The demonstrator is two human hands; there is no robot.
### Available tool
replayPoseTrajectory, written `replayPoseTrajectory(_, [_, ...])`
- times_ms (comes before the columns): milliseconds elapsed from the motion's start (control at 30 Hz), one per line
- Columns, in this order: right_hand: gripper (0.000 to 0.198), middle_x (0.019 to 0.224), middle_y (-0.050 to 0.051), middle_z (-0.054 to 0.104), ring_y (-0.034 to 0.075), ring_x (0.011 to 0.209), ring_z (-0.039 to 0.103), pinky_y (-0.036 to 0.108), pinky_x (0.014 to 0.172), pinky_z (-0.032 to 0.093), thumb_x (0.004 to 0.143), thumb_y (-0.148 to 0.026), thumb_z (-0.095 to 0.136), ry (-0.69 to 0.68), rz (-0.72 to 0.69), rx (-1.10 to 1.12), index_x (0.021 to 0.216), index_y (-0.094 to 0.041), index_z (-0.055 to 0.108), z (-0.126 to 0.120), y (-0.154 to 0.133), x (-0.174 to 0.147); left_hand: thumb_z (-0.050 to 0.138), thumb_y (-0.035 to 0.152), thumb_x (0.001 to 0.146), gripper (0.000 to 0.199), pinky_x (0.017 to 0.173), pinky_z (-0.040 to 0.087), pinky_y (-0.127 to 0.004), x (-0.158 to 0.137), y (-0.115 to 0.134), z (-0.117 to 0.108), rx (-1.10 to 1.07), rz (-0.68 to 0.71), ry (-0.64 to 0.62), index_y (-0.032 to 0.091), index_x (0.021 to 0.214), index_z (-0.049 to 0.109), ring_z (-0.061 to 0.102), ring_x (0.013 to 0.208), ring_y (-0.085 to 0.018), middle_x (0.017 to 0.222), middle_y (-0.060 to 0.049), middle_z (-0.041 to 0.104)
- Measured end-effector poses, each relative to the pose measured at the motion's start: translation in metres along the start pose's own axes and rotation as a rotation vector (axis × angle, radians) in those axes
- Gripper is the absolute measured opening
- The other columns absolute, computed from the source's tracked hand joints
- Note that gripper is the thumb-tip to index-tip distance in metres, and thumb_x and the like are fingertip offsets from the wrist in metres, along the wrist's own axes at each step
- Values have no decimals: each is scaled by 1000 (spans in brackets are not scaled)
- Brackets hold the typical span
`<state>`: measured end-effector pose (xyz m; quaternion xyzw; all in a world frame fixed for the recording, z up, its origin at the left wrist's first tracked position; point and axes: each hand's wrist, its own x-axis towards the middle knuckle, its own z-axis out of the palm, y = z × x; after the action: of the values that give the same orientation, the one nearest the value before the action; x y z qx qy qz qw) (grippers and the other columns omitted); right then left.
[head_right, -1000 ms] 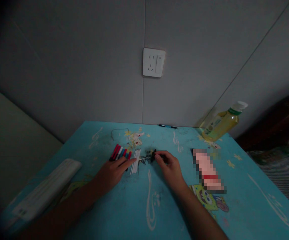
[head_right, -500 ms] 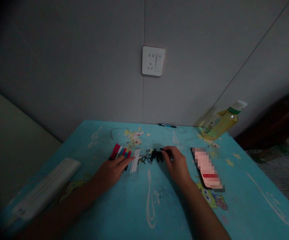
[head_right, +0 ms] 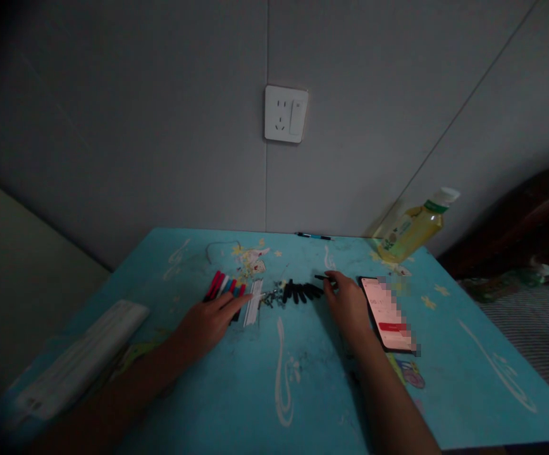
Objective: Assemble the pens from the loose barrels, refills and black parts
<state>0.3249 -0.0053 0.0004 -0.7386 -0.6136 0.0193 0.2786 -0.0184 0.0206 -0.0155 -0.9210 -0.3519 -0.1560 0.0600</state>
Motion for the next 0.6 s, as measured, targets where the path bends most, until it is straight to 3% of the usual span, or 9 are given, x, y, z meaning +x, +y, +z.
replayPoseTrajectory(267, [28, 97, 11, 74, 22, 87, 69, 31, 77, 50, 91, -28, 52, -123, -14, -19, 108, -17, 71, 6, 0, -2, 44, 9, 93, 53, 61, 51, -25, 0, 0, 2, 26, -11, -27, 28, 142, 44, 63, 71, -16, 96, -3, 62])
replayPoseTrajectory(433, [25, 98, 12, 73, 24, 90, 68, 34, 83, 50, 90, -28, 55, -124, -9, -25, 103, -16, 72, 7, 3, 0, 45, 8, 92, 53, 62, 51, -25, 0, -1, 2, 19, -7, -17, 28, 141, 46, 62, 71, -15, 94, -4, 62])
replayPoseTrajectory(600, [25, 101, 9, 72, 23, 88, 67, 35, 79, 52, 94, -36, 54, -28, -152, 235, 103, -19, 70, -1, -25, -9, 43, 6, 92, 55, 61, 50, -25, 0, 1, 0, 3, 57, 2, 29, 141, 46, 62, 70, -15, 93, -3, 62])
